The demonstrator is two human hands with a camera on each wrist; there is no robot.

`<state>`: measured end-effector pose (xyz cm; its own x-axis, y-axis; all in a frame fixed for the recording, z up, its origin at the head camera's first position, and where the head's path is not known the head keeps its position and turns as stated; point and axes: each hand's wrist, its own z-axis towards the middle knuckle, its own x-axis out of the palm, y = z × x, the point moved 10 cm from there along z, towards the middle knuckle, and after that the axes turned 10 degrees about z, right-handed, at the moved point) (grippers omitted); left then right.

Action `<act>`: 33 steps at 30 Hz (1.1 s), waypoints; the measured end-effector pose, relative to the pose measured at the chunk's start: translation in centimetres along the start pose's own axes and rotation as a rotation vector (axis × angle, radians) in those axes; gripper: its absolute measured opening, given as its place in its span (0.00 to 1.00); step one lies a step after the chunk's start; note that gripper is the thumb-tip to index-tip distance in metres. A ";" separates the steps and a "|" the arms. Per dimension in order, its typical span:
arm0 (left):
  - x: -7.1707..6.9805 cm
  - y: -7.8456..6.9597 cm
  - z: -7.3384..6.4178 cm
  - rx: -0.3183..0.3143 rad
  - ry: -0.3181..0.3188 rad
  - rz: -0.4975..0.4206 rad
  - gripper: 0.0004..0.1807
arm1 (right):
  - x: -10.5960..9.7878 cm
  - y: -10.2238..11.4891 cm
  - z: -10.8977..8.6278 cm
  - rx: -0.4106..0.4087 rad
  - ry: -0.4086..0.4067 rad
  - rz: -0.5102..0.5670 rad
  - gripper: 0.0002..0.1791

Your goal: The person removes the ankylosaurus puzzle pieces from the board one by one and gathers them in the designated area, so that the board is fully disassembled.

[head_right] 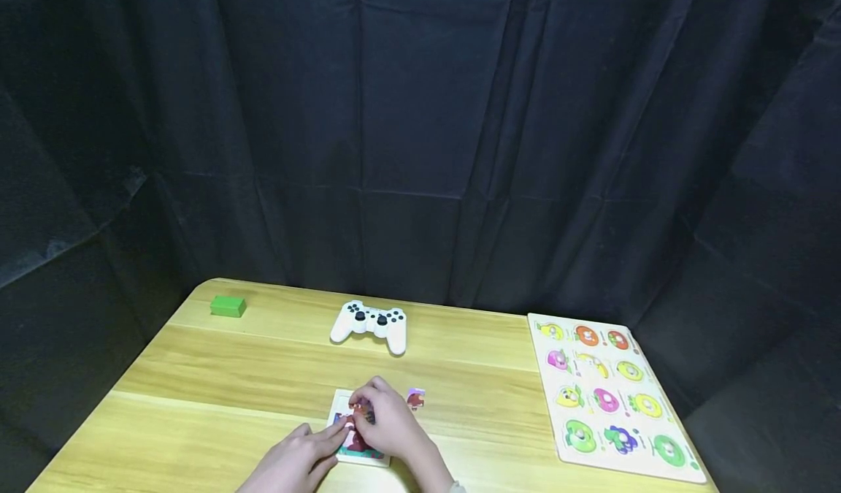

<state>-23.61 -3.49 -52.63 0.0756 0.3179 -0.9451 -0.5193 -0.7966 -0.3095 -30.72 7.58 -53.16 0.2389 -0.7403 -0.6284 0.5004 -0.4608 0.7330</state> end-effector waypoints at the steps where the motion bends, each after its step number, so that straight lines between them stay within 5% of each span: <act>1: 0.0 0.0 0.0 -0.001 0.002 -0.003 0.22 | 0.0 0.1 0.0 0.003 0.004 -0.002 0.08; 11: -0.1 0.1 0.0 0.004 -0.032 0.013 0.23 | 0.0 0.3 0.1 0.014 0.023 -0.008 0.08; 33: 0.3 0.2 0.2 -0.017 -0.002 -0.022 0.23 | 0.1 0.2 -0.2 0.004 0.039 0.031 0.11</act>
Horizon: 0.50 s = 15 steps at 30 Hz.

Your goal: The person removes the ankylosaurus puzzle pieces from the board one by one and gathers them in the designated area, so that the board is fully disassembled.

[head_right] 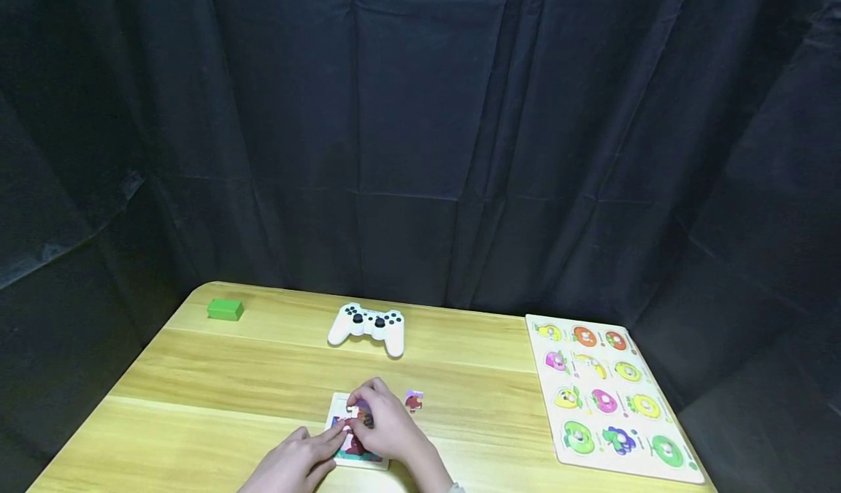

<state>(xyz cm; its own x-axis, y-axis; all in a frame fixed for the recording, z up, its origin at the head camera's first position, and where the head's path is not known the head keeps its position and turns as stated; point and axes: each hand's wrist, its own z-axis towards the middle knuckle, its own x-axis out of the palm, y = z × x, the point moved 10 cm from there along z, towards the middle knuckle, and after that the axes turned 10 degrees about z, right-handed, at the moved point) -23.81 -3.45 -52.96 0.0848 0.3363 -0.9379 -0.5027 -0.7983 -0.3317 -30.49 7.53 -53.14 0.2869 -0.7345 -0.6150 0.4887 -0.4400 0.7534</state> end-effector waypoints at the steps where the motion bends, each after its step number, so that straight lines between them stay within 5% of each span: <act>1: 0.0 0.0 0.0 -0.003 0.000 -0.002 0.23 | 0.0 0.0 0.0 0.002 -0.001 0.004 0.11; 15: 0.1 -0.1 0.0 0.026 -0.012 0.062 0.23 | -0.6 0.0 -0.1 -0.048 -0.069 0.053 0.13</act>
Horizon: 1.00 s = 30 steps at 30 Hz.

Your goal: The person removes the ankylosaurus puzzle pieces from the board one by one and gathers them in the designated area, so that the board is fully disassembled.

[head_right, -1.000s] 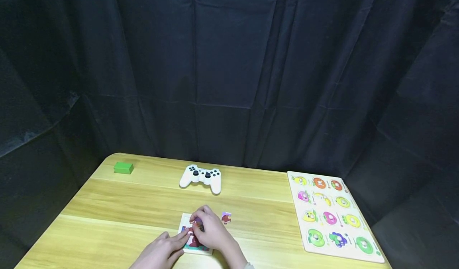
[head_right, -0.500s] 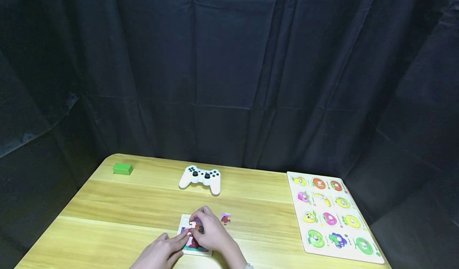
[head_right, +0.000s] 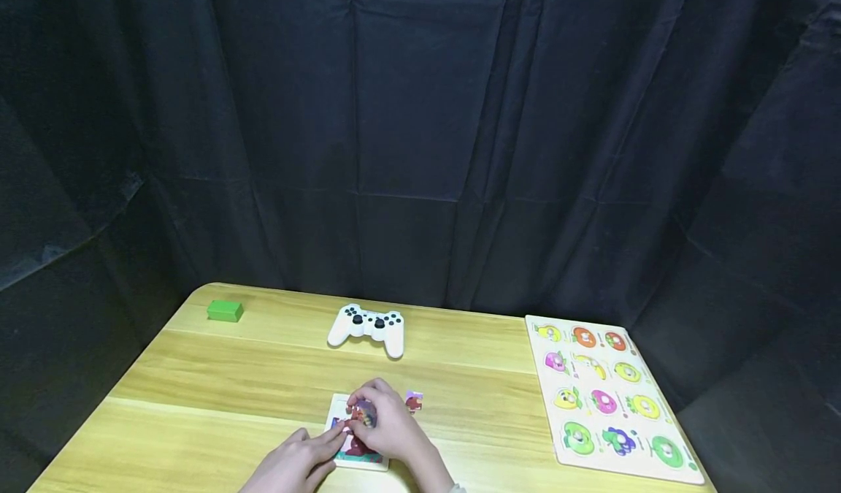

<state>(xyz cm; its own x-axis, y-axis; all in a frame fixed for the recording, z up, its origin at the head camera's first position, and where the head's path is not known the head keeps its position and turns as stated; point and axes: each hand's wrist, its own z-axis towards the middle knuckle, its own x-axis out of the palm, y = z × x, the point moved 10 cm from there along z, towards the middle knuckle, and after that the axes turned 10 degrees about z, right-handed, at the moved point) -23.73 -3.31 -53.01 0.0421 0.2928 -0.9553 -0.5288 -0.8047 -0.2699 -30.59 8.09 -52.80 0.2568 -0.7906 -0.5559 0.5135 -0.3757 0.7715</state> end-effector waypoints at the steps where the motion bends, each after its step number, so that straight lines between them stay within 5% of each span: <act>1: 0.0 0.0 0.0 -0.003 0.003 -0.004 0.23 | 0.0 0.1 0.0 -0.006 -0.002 0.002 0.13; 11: 0.1 0.1 0.1 -0.010 0.018 -0.010 0.23 | -0.3 0.2 0.0 -0.070 0.007 0.024 0.14; 18: -0.2 0.0 0.1 -0.001 0.002 -0.007 0.23 | -0.3 -0.5 0.1 -0.026 0.039 0.052 0.12; 30: -0.3 -0.1 -0.1 0.017 -0.026 -0.007 0.22 | -0.4 -0.3 -0.2 -0.046 -0.009 -0.041 0.15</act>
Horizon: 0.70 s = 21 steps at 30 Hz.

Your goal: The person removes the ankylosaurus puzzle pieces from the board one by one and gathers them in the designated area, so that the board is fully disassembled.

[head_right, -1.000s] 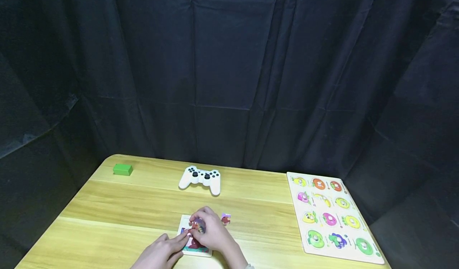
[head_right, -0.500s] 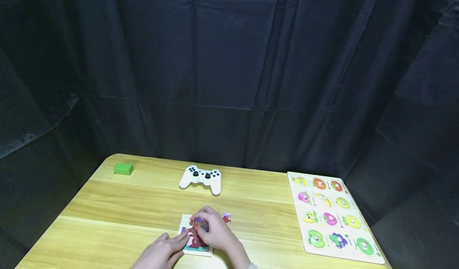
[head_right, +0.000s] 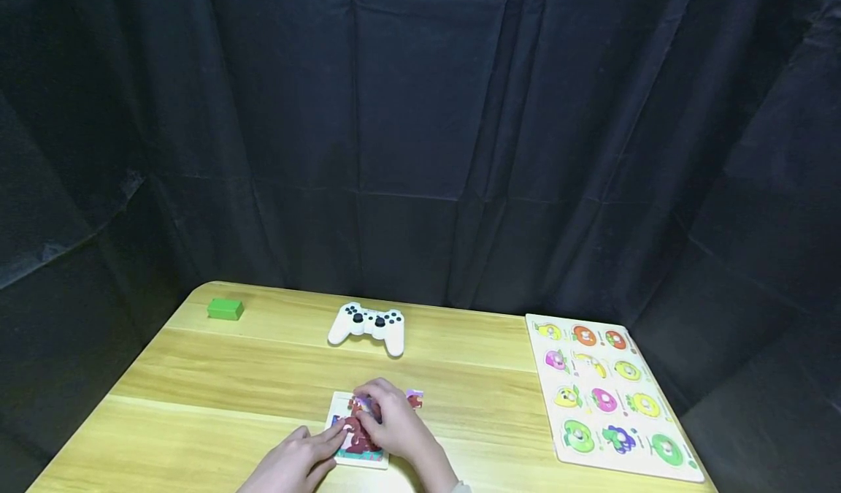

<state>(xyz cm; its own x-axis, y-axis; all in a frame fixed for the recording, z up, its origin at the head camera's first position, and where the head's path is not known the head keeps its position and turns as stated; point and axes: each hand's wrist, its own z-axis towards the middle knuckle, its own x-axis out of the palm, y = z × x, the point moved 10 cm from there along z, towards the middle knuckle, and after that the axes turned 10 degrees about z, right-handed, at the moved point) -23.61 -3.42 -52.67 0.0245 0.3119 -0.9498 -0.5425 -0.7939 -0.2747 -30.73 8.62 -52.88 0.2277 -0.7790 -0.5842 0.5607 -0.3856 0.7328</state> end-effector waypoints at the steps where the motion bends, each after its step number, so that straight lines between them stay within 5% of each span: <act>1: 0.0 0.0 0.0 0.004 0.000 0.005 0.22 | 0.0 0.0 0.0 -0.001 0.001 -0.006 0.15; 11: 0.0 -0.1 0.0 0.007 0.015 0.008 0.22 | 0.4 0.6 -0.2 -0.026 0.038 -0.079 0.15; 21: -0.2 0.1 0.0 -0.026 0.010 -0.023 0.22 | 0.3 0.1 0.0 0.020 0.032 -0.021 0.17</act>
<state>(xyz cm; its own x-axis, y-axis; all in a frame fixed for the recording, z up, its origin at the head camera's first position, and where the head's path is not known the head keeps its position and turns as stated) -23.62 -3.54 -52.52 0.0455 0.3250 -0.9446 -0.5197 -0.7999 -0.3003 -30.66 8.37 -52.96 0.2421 -0.7544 -0.6102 0.5495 -0.4117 0.7270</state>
